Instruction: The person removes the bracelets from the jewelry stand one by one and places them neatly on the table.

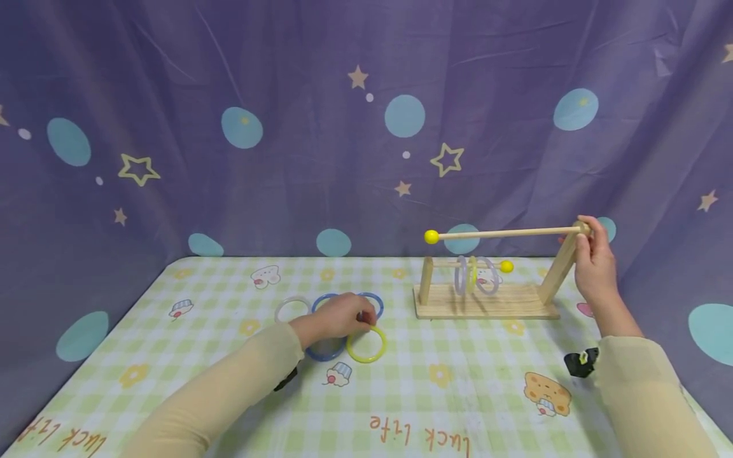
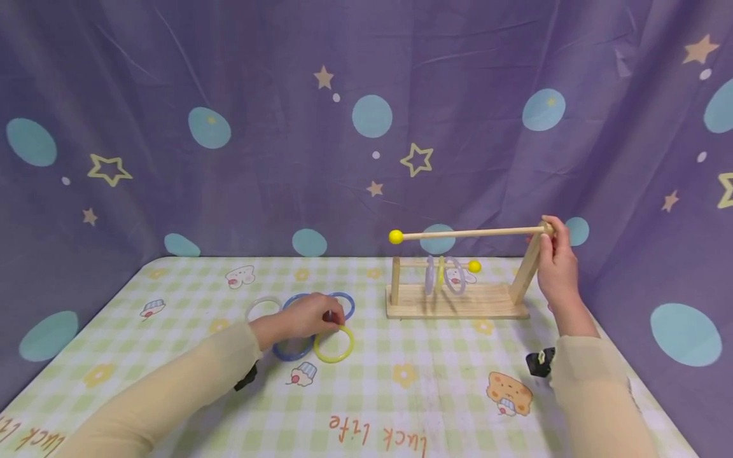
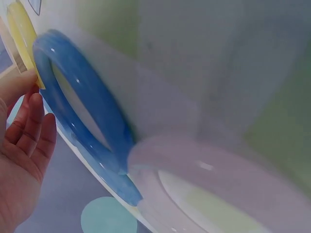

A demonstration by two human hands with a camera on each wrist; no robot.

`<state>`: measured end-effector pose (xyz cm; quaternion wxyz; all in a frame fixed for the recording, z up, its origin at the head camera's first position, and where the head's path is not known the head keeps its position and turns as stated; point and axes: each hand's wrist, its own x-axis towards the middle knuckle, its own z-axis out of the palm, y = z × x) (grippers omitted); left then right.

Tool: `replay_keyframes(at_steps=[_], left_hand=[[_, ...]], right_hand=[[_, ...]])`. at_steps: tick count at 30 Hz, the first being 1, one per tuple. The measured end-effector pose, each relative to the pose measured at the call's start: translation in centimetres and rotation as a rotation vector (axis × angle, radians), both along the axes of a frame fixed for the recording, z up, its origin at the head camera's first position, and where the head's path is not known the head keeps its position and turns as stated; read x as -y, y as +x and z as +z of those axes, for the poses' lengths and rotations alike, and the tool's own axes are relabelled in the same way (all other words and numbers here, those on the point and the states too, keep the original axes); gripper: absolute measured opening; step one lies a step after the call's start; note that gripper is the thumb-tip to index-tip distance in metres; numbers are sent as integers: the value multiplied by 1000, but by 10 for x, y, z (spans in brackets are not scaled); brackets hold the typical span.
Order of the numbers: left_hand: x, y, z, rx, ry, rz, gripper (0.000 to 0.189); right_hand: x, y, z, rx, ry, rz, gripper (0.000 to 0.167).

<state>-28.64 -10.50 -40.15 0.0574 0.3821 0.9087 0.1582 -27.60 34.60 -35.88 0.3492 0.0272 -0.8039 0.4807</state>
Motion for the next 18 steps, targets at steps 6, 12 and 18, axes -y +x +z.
replay_keyframes(at_steps=[6, 12, 18], left_hand=[[2, -2, -1, 5, 35, 12, 8], [3, -4, -3, 5, 25, 29, 9], [2, -5, -4, -3, 58, 7, 8]], right_hand=[[0, 0, 0, 6, -5, 2, 39], [0, 0, 0, 10, -1, -6, 39], [1, 1, 0, 7, 1, -8, 39]])
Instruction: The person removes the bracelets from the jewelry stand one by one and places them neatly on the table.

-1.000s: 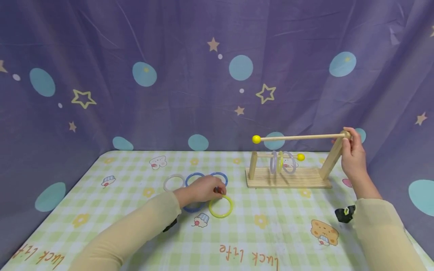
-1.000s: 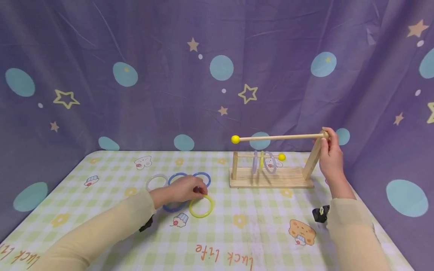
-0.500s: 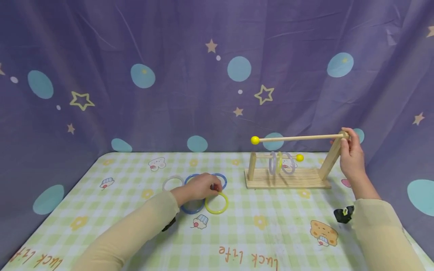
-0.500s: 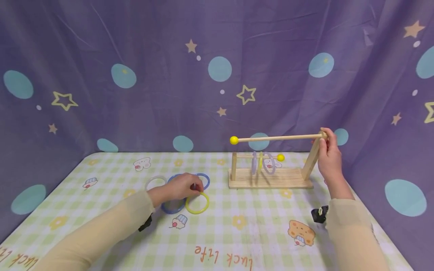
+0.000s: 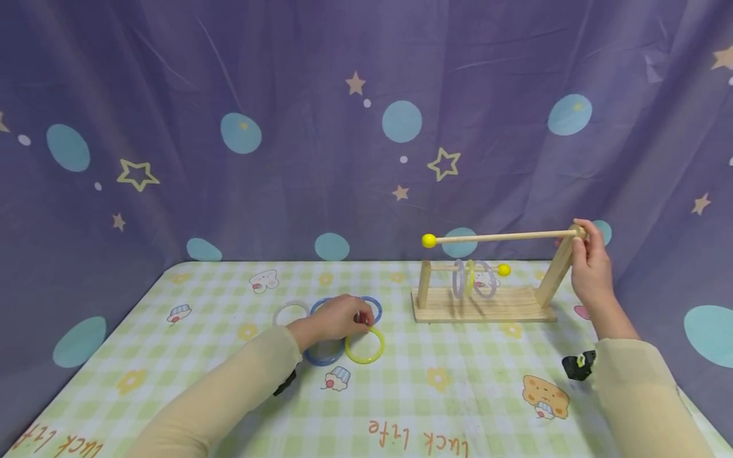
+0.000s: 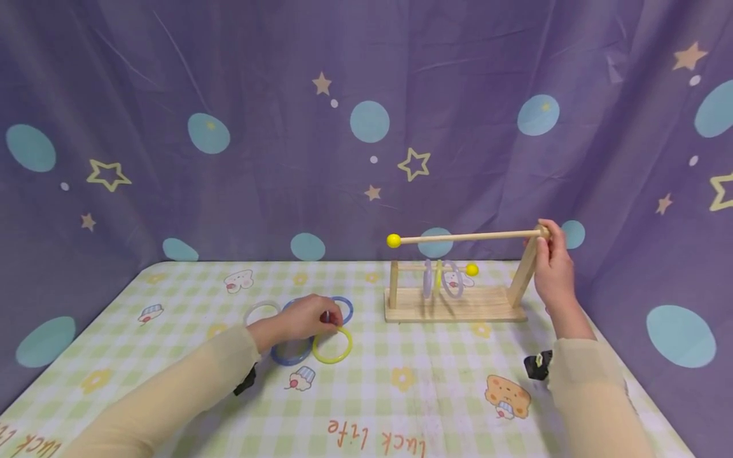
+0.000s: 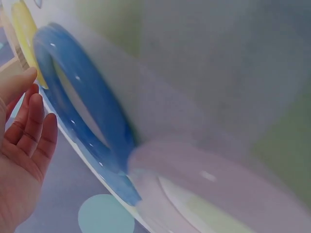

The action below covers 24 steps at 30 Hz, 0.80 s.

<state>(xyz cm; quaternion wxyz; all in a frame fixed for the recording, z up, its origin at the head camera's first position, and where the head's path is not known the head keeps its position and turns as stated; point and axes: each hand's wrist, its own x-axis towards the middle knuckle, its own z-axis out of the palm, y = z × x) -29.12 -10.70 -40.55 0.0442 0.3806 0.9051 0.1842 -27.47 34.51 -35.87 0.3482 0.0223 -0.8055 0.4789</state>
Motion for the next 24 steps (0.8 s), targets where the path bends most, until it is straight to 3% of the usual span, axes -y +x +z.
replay_keyframes(at_steps=[4, 9, 17, 24], left_hand=[[-7, 4, 3, 13, 62, -25, 5], [-27, 13, 8, 85, 147, -40, 6], [-72, 21, 16, 218, 318, -81, 16], [-112, 27, 19, 326, 460, -59, 22]], right_hand=[[0, 0, -1, -10, -3, 8, 39], [1, 0, -1, -32, -28, 25, 38], [1, 0, 1, -18, -16, 4, 38], [-1, -2, -2, -29, -15, 12, 38]])
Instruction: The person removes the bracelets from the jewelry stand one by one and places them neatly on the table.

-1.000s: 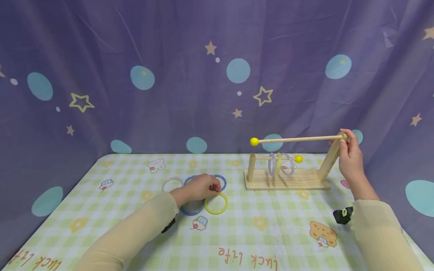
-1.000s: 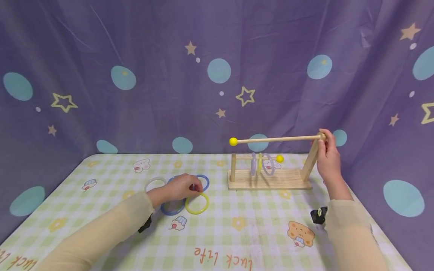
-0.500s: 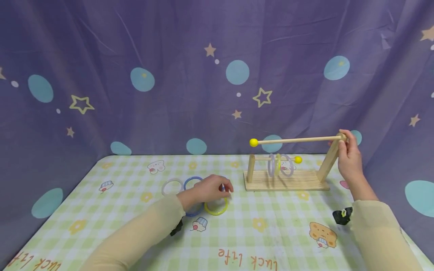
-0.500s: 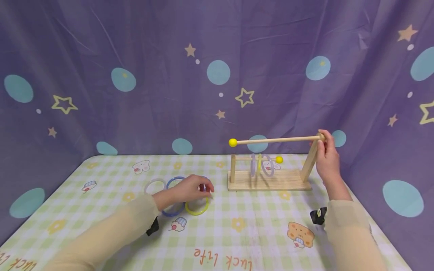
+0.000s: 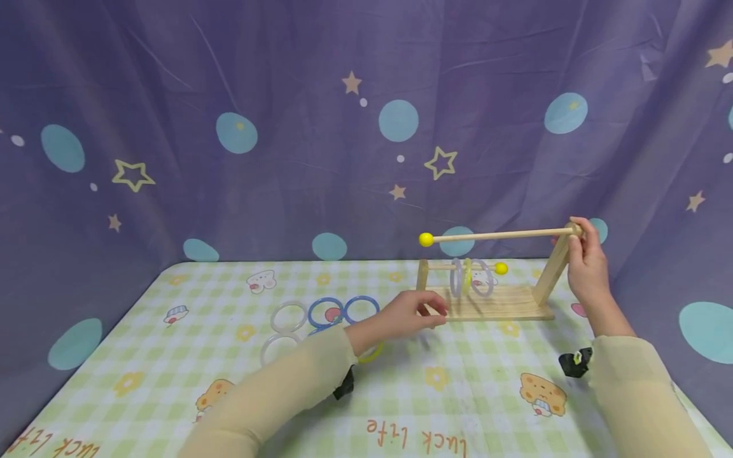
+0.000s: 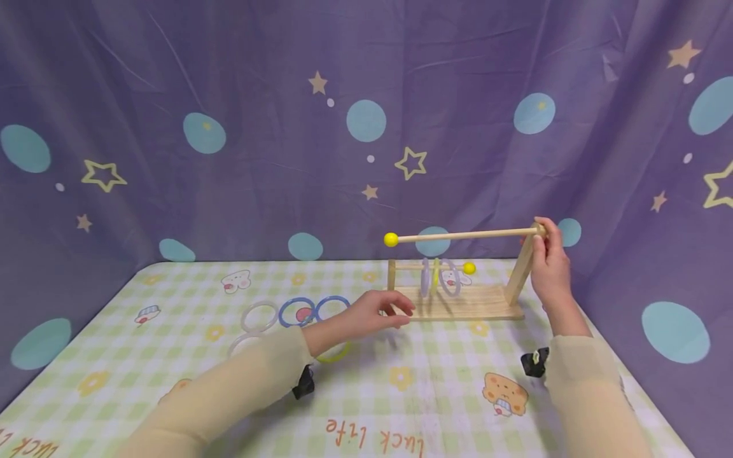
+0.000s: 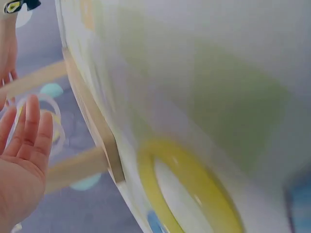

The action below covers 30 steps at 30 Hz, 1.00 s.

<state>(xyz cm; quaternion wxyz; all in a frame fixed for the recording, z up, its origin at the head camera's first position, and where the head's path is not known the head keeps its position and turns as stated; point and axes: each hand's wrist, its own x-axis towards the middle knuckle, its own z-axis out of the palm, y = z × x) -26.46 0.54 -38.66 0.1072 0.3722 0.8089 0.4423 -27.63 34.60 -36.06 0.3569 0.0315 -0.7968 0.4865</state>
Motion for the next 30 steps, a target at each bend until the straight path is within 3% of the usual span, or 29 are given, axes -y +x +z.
replay_keyframes(at_steps=[4, 8, 15, 30], left_hand=[[-20, 3, 0, 28, 93, -5, 27], [-38, 4, -4, 75, 176, 36, 37], [-60, 7, -10, 194, 202, 78, 49], [-90, 5, -23, 192, 248, 251, 57]], right_hand=[[-3, -2, -1, -5, 6, 0, 38], [-3, -3, -2, -8, 8, -17, 38], [-1, -1, -1, -22, 9, -5, 38], [1, -2, -2, -30, -6, 9, 37]])
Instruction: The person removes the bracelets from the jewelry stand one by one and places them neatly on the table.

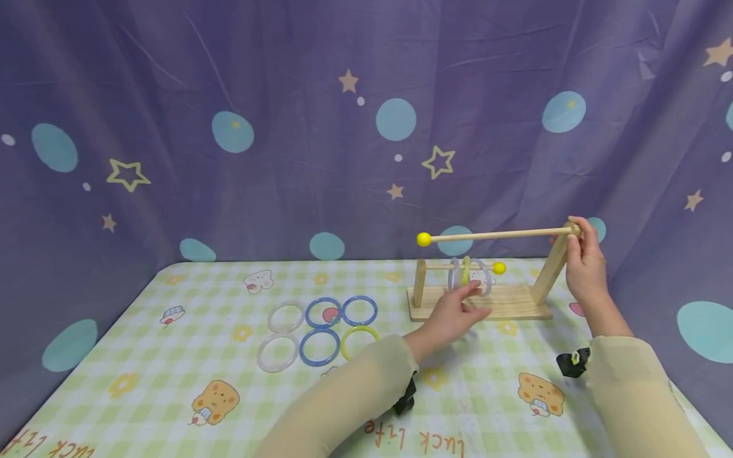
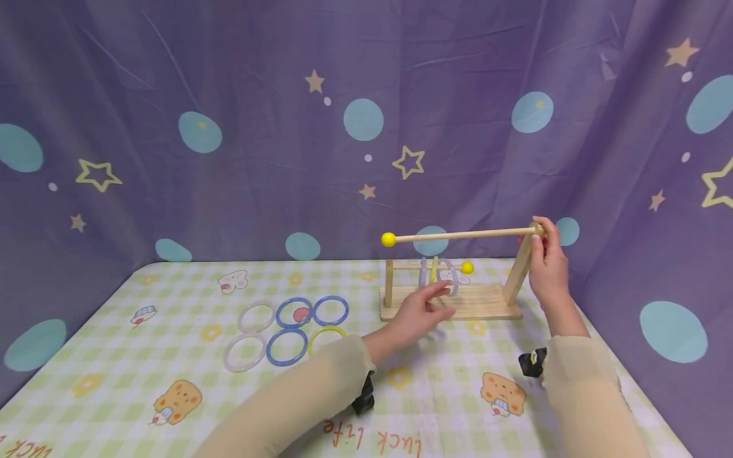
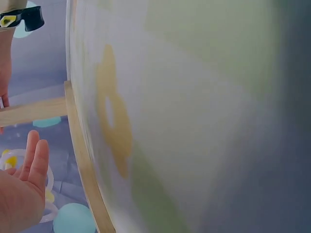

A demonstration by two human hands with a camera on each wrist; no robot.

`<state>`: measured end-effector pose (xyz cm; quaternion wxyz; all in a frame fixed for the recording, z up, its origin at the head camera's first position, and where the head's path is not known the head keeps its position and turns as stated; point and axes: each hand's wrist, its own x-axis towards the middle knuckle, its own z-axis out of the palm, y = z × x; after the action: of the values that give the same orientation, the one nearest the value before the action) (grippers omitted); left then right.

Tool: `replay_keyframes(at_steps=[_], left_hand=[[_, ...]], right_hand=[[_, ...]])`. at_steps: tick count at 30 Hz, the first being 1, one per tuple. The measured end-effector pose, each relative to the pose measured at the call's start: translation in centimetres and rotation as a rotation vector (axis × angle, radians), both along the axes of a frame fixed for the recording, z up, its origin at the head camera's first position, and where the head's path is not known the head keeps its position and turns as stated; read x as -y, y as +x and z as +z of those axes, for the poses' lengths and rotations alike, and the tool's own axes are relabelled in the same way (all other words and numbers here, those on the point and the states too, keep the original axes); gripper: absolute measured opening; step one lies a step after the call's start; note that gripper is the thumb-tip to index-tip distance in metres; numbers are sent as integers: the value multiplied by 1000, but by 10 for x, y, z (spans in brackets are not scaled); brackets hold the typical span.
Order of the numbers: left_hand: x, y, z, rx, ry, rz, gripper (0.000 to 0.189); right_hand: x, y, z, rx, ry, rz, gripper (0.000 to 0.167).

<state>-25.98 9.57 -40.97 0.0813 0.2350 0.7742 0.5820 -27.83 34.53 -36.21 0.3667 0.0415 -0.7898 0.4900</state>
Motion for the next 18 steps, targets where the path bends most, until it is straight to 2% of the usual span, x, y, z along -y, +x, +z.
replay_keyframes(at_steps=[7, 11, 18], left_hand=[[-11, -5, 1, 42, 33, 56, 53], [-17, -9, 0, 57, 107, 68, 40], [-25, -14, 1, 63, 210, 102, 20]], right_hand=[[7, 8, 6, 5, -25, 12, 37], [-1, 0, -1, 6, -22, -3, 37], [0, 1, 0, 15, -11, -17, 37]])
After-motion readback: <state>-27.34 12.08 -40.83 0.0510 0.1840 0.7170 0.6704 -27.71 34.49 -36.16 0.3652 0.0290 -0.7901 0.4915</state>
